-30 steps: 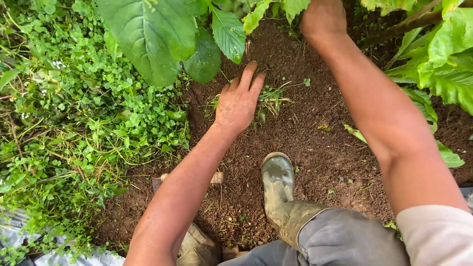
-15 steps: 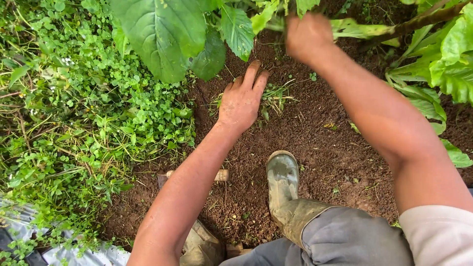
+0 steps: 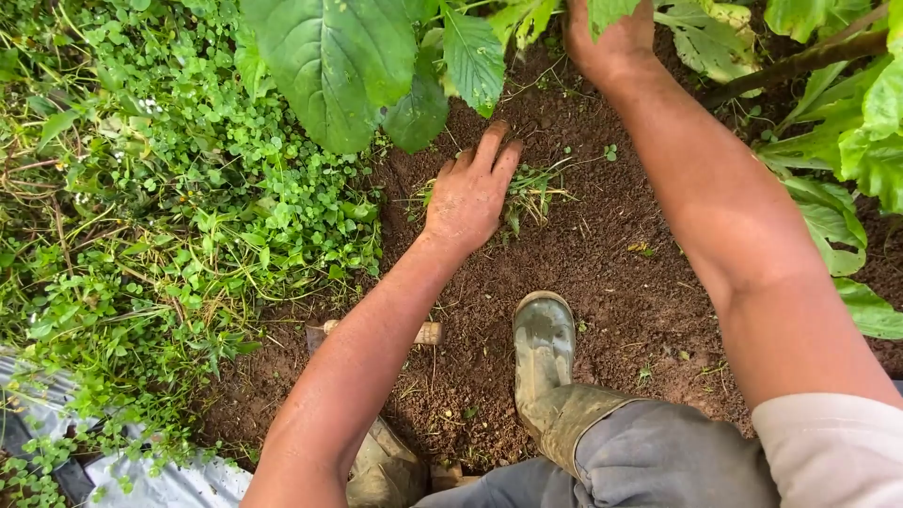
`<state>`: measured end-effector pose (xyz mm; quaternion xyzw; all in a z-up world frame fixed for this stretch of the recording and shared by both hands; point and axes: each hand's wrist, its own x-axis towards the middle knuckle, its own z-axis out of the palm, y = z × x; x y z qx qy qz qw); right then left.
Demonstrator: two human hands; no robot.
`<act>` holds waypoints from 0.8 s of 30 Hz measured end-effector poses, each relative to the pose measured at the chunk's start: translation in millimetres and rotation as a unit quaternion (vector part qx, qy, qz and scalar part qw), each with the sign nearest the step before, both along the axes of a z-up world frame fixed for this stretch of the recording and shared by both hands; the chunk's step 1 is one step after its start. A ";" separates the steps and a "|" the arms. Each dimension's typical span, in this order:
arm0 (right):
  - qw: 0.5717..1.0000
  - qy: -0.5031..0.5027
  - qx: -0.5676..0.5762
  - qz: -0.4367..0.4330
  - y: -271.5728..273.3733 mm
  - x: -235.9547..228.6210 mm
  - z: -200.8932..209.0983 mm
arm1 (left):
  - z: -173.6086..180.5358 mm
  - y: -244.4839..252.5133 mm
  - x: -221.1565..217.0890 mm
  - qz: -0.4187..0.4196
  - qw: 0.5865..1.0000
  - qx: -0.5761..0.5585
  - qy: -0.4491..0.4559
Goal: Using a hand hoe and hands to remove weeds from a garden bed next to large leafy plants.
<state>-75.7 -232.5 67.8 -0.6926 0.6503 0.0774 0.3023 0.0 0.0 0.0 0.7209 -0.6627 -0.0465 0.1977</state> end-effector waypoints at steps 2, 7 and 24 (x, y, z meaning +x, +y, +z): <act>1.000 -0.015 -0.018 -0.001 13.6 -1.1 14.0 | 0.5 0.5 0.8 -0.001 1.000 -0.005 -0.009; 0.930 -0.335 0.005 -0.148 -6.9 -1.9 -25.3 | 1.5 6.4 2.2 -0.012 1.000 0.003 -0.009; 0.831 -0.271 -0.040 0.484 124.0 -58.8 -40.7 | 22.5 37.7 14.7 0.027 0.993 0.020 0.111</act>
